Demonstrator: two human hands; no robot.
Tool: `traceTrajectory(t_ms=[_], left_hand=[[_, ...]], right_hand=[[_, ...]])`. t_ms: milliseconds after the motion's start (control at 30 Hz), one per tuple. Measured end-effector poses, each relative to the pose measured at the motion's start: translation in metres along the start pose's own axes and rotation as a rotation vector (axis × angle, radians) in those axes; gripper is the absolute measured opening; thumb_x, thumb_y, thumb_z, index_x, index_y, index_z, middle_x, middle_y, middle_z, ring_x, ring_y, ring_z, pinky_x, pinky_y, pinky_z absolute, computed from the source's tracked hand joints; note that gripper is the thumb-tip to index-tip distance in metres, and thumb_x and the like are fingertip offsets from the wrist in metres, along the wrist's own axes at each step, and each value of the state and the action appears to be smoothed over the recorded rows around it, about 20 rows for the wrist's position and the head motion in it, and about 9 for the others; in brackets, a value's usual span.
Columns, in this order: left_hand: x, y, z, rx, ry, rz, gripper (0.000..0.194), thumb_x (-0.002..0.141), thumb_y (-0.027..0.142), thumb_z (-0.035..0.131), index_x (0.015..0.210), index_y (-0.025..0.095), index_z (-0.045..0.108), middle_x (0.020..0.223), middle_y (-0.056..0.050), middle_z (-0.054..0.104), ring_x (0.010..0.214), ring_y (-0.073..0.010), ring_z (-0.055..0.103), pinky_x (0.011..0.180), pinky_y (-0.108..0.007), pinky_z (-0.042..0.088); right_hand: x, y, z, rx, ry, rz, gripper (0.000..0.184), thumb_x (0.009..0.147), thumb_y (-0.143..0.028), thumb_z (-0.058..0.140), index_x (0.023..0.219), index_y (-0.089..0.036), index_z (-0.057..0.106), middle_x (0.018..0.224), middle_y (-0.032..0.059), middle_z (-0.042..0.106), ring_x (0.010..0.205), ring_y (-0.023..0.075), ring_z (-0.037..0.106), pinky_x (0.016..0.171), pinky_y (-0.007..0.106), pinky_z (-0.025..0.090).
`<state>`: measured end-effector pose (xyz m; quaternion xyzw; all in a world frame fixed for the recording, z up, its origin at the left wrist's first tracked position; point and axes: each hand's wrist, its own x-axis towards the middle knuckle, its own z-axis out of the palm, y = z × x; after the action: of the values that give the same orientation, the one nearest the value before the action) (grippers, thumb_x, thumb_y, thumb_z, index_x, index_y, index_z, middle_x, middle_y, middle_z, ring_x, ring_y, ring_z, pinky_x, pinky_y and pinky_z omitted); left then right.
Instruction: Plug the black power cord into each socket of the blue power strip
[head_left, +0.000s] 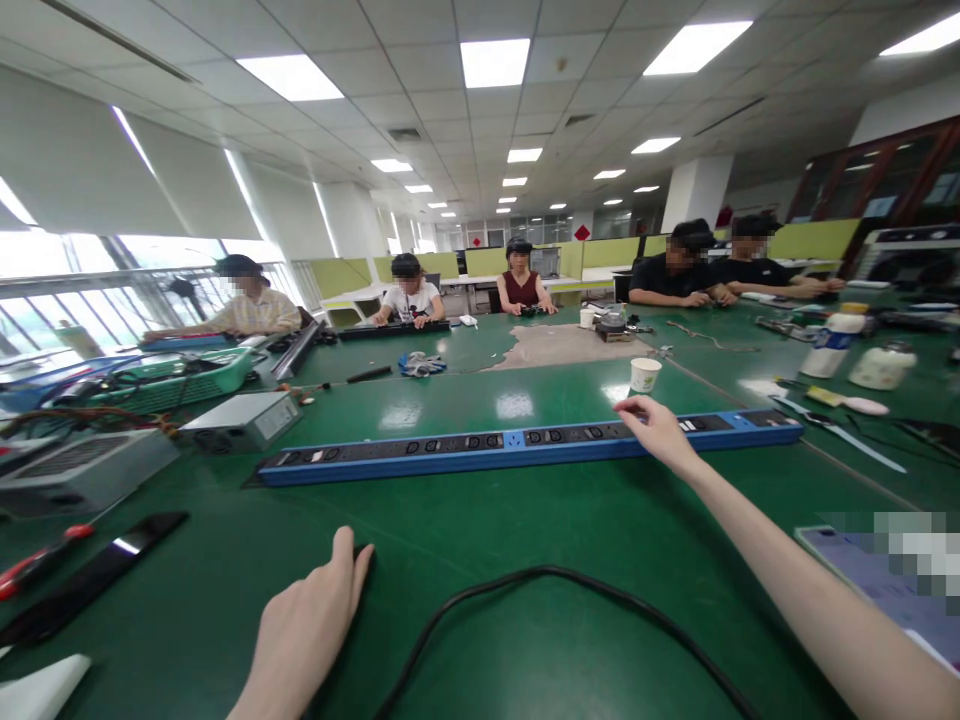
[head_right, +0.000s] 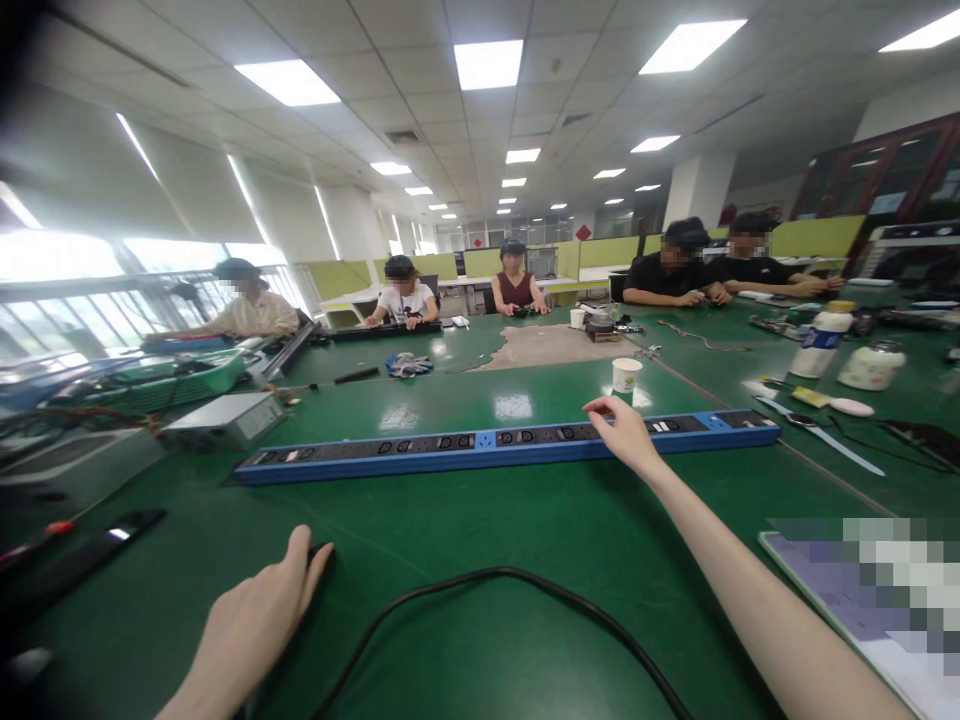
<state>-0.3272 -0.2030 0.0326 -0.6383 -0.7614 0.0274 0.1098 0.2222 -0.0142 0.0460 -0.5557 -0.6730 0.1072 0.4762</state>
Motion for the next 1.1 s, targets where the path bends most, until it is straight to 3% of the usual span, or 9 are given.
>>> traceTrajectory(t_ms=[100,200,333,533,633,733,933,1033,1100], left_hand=[[-0.004,0.005,-0.003,-0.018,-0.004,-0.014,0.049,0.113,0.043,0.019,0.138,0.015,0.051,0.083,-0.015,0.078,0.081,-0.0363,0.079,0.07,-0.039,0.056],[-0.003,0.004,-0.003,-0.043,0.005,-0.033,0.049,0.113,0.044,0.022,0.14,0.016,0.052,0.084,-0.014,0.079,0.081,-0.0354,0.079,0.07,-0.038,0.056],[-0.001,0.002,0.001,-0.026,0.021,-0.035,0.046,0.114,0.044,0.024,0.139,0.018,0.053,0.083,-0.014,0.079,0.079,-0.0345,0.079,0.067,-0.035,0.054],[-0.007,0.003,0.012,-0.01,0.061,-0.037,0.047,0.114,0.048,0.024,0.126,0.016,0.057,0.075,-0.013,0.076,0.072,-0.0335,0.078,0.064,-0.033,0.05],[0.0,-0.009,0.011,-0.106,0.04,-0.068,0.049,0.113,0.054,0.022,0.12,0.019,0.057,0.077,-0.012,0.076,0.072,-0.0326,0.077,0.062,-0.033,0.049],[0.032,-0.036,-0.002,-0.222,0.052,-0.167,0.054,0.109,0.067,0.025,0.114,0.024,0.058,0.086,-0.012,0.078,0.08,-0.035,0.077,0.065,-0.035,0.05],[0.15,-0.09,-0.027,-0.406,0.191,-0.276,0.053,0.098,0.072,0.047,0.109,0.021,0.06,0.093,-0.014,0.079,0.088,-0.0351,0.077,0.077,-0.038,0.055],[0.193,-0.098,-0.019,-0.581,0.086,-0.218,0.044,0.098,0.062,0.055,0.111,0.021,0.06,0.087,-0.008,0.079,0.072,-0.0269,0.076,0.076,-0.034,0.055],[0.206,-0.096,-0.008,-0.669,0.02,-0.195,0.038,0.098,0.056,0.057,0.111,0.02,0.059,0.087,-0.007,0.08,0.063,-0.0236,0.074,0.072,-0.032,0.055]], right_hand=[[0.005,0.017,0.007,-0.15,0.088,-0.034,0.028,0.096,-0.035,0.053,0.111,-0.026,0.075,0.123,0.0093,0.075,0.115,0.0285,0.068,0.096,0.044,0.055],[0.005,0.035,0.011,-0.305,0.076,-0.084,0.031,0.097,-0.03,0.048,0.115,-0.025,0.073,0.126,0.0104,0.073,0.119,0.0288,0.066,0.102,0.045,0.052],[-0.003,0.052,0.018,-0.496,0.038,-0.085,0.036,0.103,-0.035,0.044,0.122,-0.022,0.071,0.127,0.012,0.073,0.117,0.0305,0.067,0.103,0.047,0.05],[-0.022,0.054,0.03,-0.641,0.081,-0.117,0.045,0.109,-0.037,0.033,0.128,-0.022,0.071,0.131,0.011,0.075,0.121,0.0296,0.067,0.105,0.047,0.046],[-0.026,0.052,0.032,-0.646,0.1,-0.126,0.048,0.11,-0.039,0.03,0.131,-0.022,0.071,0.134,0.0108,0.075,0.124,0.0292,0.066,0.108,0.048,0.043],[-0.026,0.052,0.033,-0.65,0.094,-0.125,0.051,0.111,-0.04,0.028,0.129,-0.022,0.072,0.134,0.0107,0.075,0.125,0.0287,0.065,0.109,0.047,0.042],[-0.024,0.053,0.033,-0.683,0.088,-0.121,0.051,0.111,-0.04,0.028,0.129,-0.022,0.073,0.134,0.0104,0.076,0.125,0.0283,0.066,0.109,0.046,0.042],[-0.023,0.055,0.034,-0.687,0.088,-0.118,0.051,0.111,-0.04,0.03,0.129,-0.022,0.074,0.133,0.0103,0.076,0.124,0.0286,0.066,0.108,0.047,0.042],[-0.022,0.057,0.034,-0.687,0.082,-0.117,0.052,0.111,-0.042,0.029,0.128,-0.022,0.074,0.133,0.0104,0.076,0.124,0.0292,0.066,0.108,0.047,0.042]])
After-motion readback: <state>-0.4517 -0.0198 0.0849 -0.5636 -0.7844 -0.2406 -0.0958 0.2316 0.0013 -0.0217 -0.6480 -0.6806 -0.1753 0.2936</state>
